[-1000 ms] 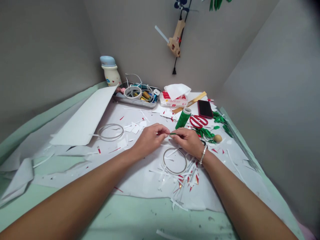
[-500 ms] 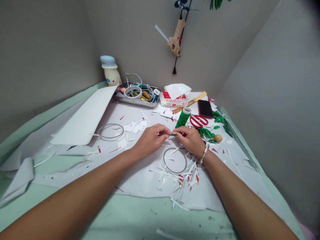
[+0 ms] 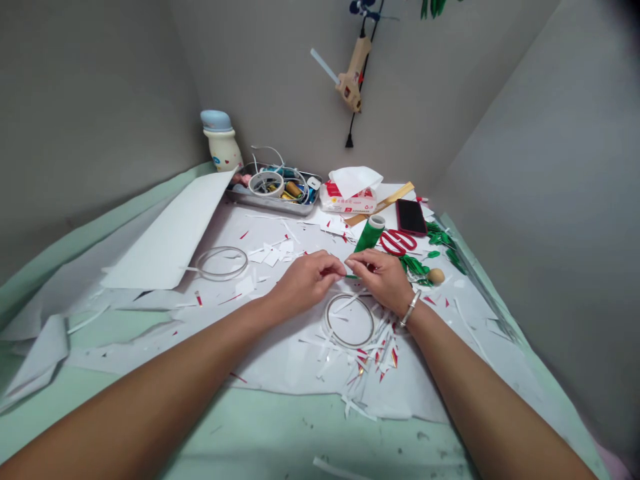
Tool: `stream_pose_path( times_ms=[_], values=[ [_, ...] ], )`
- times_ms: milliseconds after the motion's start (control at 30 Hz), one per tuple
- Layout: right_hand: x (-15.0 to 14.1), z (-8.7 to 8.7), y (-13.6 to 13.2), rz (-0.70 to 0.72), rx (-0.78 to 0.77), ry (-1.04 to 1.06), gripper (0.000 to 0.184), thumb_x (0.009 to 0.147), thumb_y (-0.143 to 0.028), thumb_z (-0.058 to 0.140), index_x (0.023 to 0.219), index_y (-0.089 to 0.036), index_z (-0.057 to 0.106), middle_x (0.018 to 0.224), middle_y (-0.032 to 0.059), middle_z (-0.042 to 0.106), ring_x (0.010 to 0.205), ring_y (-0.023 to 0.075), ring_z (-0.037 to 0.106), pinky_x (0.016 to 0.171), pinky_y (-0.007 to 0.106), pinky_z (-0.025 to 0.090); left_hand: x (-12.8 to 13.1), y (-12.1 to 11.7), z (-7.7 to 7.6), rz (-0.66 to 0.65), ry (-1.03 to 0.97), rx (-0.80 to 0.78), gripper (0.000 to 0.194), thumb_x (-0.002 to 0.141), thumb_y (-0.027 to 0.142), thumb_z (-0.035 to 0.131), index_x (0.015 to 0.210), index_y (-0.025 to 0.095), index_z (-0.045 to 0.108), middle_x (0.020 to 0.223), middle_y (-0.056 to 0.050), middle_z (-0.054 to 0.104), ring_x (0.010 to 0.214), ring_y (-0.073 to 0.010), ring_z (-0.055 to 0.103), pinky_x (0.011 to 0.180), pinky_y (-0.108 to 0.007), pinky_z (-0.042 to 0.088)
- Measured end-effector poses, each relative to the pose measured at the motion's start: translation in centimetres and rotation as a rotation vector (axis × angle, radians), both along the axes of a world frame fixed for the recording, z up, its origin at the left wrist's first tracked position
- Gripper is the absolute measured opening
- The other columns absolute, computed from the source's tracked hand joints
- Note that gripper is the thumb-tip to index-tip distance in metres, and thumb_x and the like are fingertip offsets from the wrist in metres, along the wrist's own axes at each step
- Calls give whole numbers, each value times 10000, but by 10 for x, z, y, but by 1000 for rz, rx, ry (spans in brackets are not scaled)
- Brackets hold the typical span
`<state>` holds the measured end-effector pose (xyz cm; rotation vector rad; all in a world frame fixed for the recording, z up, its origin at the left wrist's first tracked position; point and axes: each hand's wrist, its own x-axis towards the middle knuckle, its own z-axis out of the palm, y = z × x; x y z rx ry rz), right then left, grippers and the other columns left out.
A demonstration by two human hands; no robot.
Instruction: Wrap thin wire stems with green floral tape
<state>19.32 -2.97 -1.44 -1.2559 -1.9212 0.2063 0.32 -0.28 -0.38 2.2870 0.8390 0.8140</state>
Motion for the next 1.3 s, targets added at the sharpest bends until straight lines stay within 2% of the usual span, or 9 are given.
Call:
stream_pose_path(
  times_ms=[133,267,433,533,700,867,1067,1167,1300],
  values=[
    [-5,-3,-2,124,-79,-92,131,842,-201,573,828,-202,703,769,20,691,713,137,592,675,248,440,-2,5,-1,159,-111,-36,140,814,198,511,879,188,635,907,-21,651,844,-144,592,754,-271,469],
    [-13,3,-8,190,5,-174,135,854,-216,561,856,-196,695,742,23,681,705,141,562,689,257,435,-4,9,-6,253,-6,66,148,798,175,511,859,183,646,874,-29,644,800,-155,581,740,-289,461],
    [-9,8,-8,64,110,-136,156,871,-230,540,851,-192,690,757,34,680,704,153,555,705,280,426,-1,3,-6,86,140,168,178,786,122,503,828,198,658,813,-17,640,761,-155,570,808,-337,435],
    [-4,4,-3,4,63,-58,154,865,-220,546,828,-194,693,775,33,691,715,153,583,710,278,434,0,-1,-2,16,91,106,175,784,119,504,836,197,651,833,-13,643,776,-147,573,813,-326,441],
    [-1,-3,0,54,-72,-21,153,854,-214,553,845,-208,706,786,20,696,726,142,608,680,254,449,-1,0,2,124,-97,-39,151,815,197,509,882,186,643,908,-29,649,843,-149,591,747,-272,474],
    [-11,3,-8,182,-37,-128,139,845,-215,567,838,-197,704,736,19,684,706,136,575,690,253,444,-3,7,-5,229,-71,15,144,809,194,509,868,182,640,892,-31,648,826,-153,586,753,-284,469],
    [-9,9,-9,75,95,-106,161,863,-241,549,822,-197,698,709,28,662,674,145,551,681,275,430,-1,1,-6,74,118,130,179,792,118,496,832,191,654,811,-20,640,763,-153,572,787,-325,440],
    [-2,4,-3,18,47,-22,159,861,-225,547,821,-201,699,761,29,688,708,149,589,705,274,443,1,-3,0,19,57,48,172,782,112,507,832,193,651,844,-16,651,792,-146,585,787,-306,448],
    [1,-3,1,37,-60,1,151,847,-233,559,825,-205,706,791,21,701,712,143,610,680,257,454,0,-1,4,109,-103,-79,137,805,186,521,863,186,644,899,-21,664,839,-144,599,743,-266,470]
  ],
)
